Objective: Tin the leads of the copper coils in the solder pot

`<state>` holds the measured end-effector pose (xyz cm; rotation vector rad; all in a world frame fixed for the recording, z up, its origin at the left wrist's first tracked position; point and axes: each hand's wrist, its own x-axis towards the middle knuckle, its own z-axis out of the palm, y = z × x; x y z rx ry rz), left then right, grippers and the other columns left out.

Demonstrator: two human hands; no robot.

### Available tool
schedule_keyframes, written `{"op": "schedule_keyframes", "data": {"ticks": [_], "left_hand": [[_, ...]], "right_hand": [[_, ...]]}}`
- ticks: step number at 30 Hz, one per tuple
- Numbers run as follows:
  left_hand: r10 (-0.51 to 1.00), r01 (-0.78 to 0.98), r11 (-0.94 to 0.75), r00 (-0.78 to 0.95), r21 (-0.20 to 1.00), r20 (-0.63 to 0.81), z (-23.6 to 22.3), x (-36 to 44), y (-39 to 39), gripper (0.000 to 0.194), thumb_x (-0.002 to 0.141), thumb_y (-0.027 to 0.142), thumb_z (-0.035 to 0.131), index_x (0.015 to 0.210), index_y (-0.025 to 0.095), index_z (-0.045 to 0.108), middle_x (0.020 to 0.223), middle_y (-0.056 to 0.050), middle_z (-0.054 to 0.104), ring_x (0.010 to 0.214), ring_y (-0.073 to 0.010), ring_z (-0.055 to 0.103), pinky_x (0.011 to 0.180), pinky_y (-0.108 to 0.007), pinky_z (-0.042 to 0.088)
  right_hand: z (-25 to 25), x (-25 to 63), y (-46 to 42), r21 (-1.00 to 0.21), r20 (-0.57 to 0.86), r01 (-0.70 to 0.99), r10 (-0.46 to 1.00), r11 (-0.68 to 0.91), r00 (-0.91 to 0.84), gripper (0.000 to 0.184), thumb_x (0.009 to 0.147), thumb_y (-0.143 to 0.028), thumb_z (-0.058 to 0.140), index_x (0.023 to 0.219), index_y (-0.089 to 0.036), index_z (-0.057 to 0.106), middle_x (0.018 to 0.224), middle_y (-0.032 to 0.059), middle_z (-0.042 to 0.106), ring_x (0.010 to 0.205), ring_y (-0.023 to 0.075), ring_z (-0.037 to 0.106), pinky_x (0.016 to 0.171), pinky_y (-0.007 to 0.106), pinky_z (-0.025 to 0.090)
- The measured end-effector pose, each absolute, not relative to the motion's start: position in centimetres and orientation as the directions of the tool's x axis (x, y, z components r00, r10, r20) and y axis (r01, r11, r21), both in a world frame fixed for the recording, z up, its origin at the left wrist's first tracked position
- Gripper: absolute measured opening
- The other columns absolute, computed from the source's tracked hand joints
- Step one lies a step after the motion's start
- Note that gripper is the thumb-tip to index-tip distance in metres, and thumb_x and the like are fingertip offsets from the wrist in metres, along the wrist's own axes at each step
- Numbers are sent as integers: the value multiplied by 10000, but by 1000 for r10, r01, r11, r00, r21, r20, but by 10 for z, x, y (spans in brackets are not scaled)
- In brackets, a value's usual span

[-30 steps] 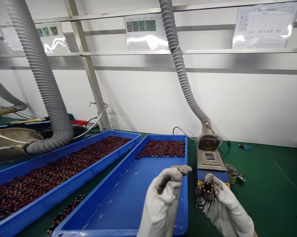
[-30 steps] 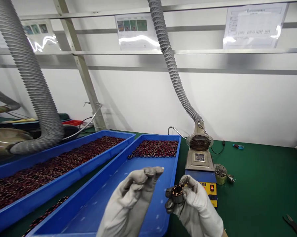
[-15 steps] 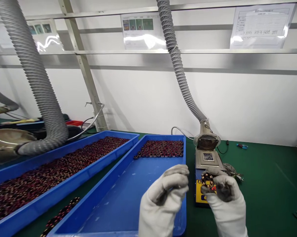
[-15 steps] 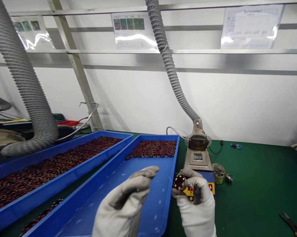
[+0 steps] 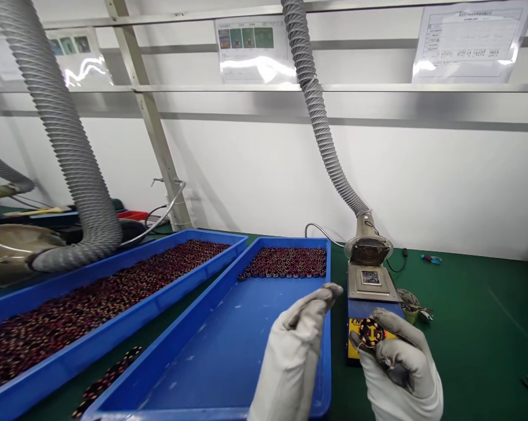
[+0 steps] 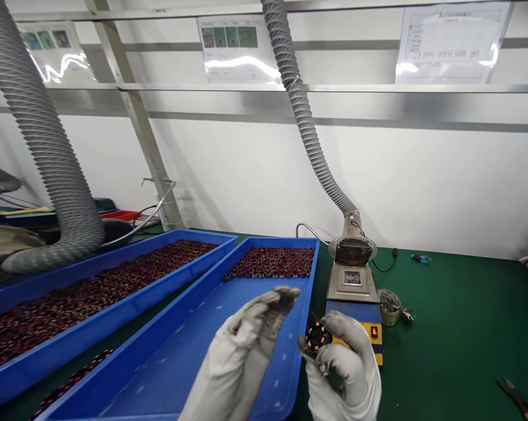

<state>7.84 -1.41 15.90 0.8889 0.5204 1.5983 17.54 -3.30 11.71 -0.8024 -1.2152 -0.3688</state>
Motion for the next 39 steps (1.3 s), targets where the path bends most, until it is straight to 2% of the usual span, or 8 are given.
{"op": "schedule_keyframes", "data": {"ticks": [3, 5, 10, 15, 19, 26, 32, 39], "left_hand": [[974, -444, -104, 135, 890, 181, 162, 78, -14, 191, 526, 159, 719, 716, 151, 693, 669, -50, 671, 663, -168, 613, 614, -185, 495], [978, -464, -120, 98, 878, 186, 158, 82, -15, 139, 524, 106, 682, 653, 157, 689, 626, -37, 669, 585, -145, 605, 561, -166, 489], [908, -617, -395, -149, 681, 391, 154, 80, -19, 121, 593, 135, 685, 684, 216, 685, 743, -6, 684, 735, -153, 621, 658, -167, 493], [970, -497, -163, 79, 852, 231, 164, 75, -17, 234, 569, 135, 684, 800, 171, 684, 803, -51, 685, 708, -160, 618, 633, -183, 494], [984, -403, -127, 67, 906, 167, 163, 77, -13, 191, 536, 160, 677, 724, 129, 679, 716, -67, 681, 644, -171, 613, 617, -219, 494], [962, -579, -263, -97, 772, 255, 167, 71, -17, 156, 587, 161, 673, 743, 170, 670, 739, -40, 681, 669, -143, 611, 648, -191, 488], [941, -270, -209, 208, 940, 269, 170, 74, -18, 150, 620, 167, 589, 728, 152, 691, 782, -75, 668, 783, -219, 604, 676, -256, 487], [910, -350, -408, -87, 843, 405, 162, 63, -13, 124, 646, 156, 584, 710, 200, 680, 795, -21, 676, 779, -168, 608, 688, -192, 478]], "right_hand": [[116, 177, -34, -343, 934, 642, 174, 686, 313, 207, 666, -48, 611, 702, -206, 483, 945, 38, 547, 816, 171, 567, 628, 278, 489], [115, 178, -34, -316, 945, 658, 164, 683, 284, 198, 668, -53, 607, 704, -206, 487, 938, 41, 550, 814, 174, 569, 638, 288, 491], [115, 177, -33, -316, 947, 668, 185, 674, 261, 166, 691, -75, 599, 708, -202, 494, 928, 56, 564, 771, 165, 579, 613, 282, 497], [113, 179, -34, -324, 945, 645, 203, 693, 257, 174, 688, -71, 593, 722, -208, 492, 946, 65, 567, 800, 181, 582, 609, 288, 498], [112, 183, -34, -242, 969, 668, 214, 704, 126, 215, 671, -63, 607, 782, -215, 503, 947, 63, 576, 833, 187, 589, 655, 294, 507], [111, 180, -34, -345, 938, 595, 264, 726, 223, 178, 689, -68, 586, 743, -214, 502, 960, 60, 570, 795, 175, 592, 603, 283, 519], [111, 188, -35, -209, 968, 681, 250, 702, 40, 225, 703, -70, 572, 859, -222, 514, 968, 71, 581, 841, 194, 588, 650, 310, 507], [109, 185, -34, -284, 955, 638, 271, 716, 121, 189, 694, -69, 587, 796, -211, 517, 975, 62, 565, 811, 183, 591, 634, 304, 510]]}}
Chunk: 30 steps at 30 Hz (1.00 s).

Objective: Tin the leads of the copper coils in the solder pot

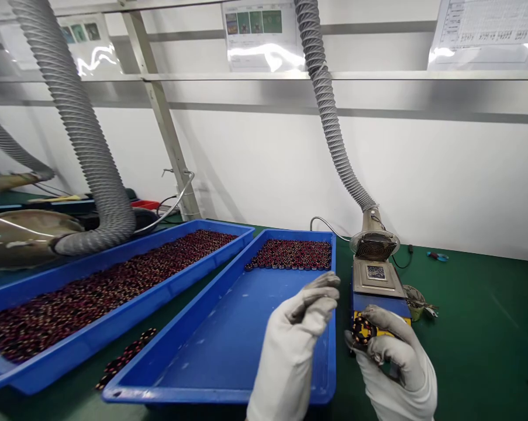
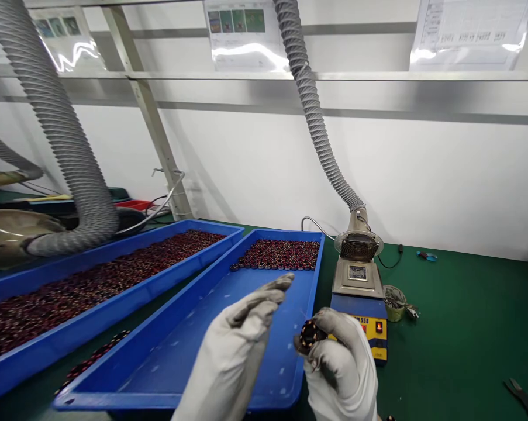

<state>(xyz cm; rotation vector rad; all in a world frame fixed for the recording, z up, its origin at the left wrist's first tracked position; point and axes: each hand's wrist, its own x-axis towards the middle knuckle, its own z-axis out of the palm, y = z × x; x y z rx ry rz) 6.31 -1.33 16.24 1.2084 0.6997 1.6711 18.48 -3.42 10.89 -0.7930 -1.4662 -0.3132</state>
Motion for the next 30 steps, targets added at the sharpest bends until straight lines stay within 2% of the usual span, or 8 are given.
{"op": "schedule_keyframes", "data": {"ticks": [2, 5, 9, 13, 16, 22, 27, 30], "left_hand": [[935, -339, -345, -42, 875, 352, 165, 61, -13, 156, 637, 167, 614, 775, 198, 680, 819, -21, 677, 785, -159, 608, 669, -170, 475], [967, -313, -198, 93, 929, 238, 171, 65, -14, 233, 591, 166, 638, 821, 160, 673, 791, -43, 679, 749, -171, 609, 646, -189, 483], [983, -409, -130, 66, 903, 171, 172, 75, -16, 231, 545, 151, 636, 773, 129, 667, 659, -38, 663, 600, -143, 588, 586, -203, 475], [984, -425, -120, 69, 897, 164, 168, 76, -14, 204, 522, 137, 653, 725, 128, 666, 625, -33, 656, 570, -138, 584, 563, -202, 471], [982, -462, -154, 23, 873, 186, 163, 73, -9, 203, 564, 159, 683, 764, 130, 668, 708, -50, 677, 638, -142, 608, 609, -187, 486], [940, -565, -340, -179, 752, 291, 153, 68, -6, 251, 660, 210, 704, 903, 187, 647, 861, -36, 681, 797, -137, 623, 725, -155, 495], [906, -427, -416, -268, 803, 327, 164, 57, -21, 192, 688, 293, 698, 866, 233, 659, 858, -3, 683, 783, -141, 632, 701, -141, 505], [841, -84, -522, -215, 849, 496, 161, 41, -34, 116, 720, 288, 660, 834, 269, 664, 814, 24, 684, 726, -131, 637, 657, -125, 504]], "right_hand": [[108, 184, -34, -328, 943, 607, 292, 724, 162, 204, 686, -48, 593, 779, -206, 504, 992, 58, 550, 814, 172, 585, 632, 286, 510], [106, 185, -34, -298, 951, 624, 280, 723, 129, 211, 683, -58, 604, 788, -209, 500, 1003, 58, 543, 836, 178, 576, 653, 290, 503], [103, 188, -34, -283, 952, 650, 290, 705, 99, 202, 683, -82, 610, 790, -209, 497, 1002, 69, 552, 852, 191, 578, 665, 304, 501], [105, 187, -34, -305, 943, 637, 317, 708, 99, 181, 693, -88, 599, 765, -209, 485, 985, 70, 560, 839, 185, 584, 655, 293, 505], [106, 187, -34, -333, 935, 619, 335, 711, 119, 192, 682, -78, 612, 753, -206, 486, 972, 66, 569, 820, 169, 592, 642, 268, 513], [107, 185, -32, -544, 839, 408, 480, 733, 256, 200, 681, -74, 622, 744, -210, 489, 965, 57, 583, 817, 174, 613, 638, 281, 534], [115, 186, -28, -729, 654, 63, 667, 682, 356, 228, 622, -96, 670, 758, -235, 551, 876, 6, 650, 798, 162, 633, 657, 256, 541], [124, 197, -26, -823, 514, -76, 796, 562, 319, 274, 547, -93, 706, 766, -226, 610, 769, 1, 685, 686, 156, 649, 604, 230, 542]]}}
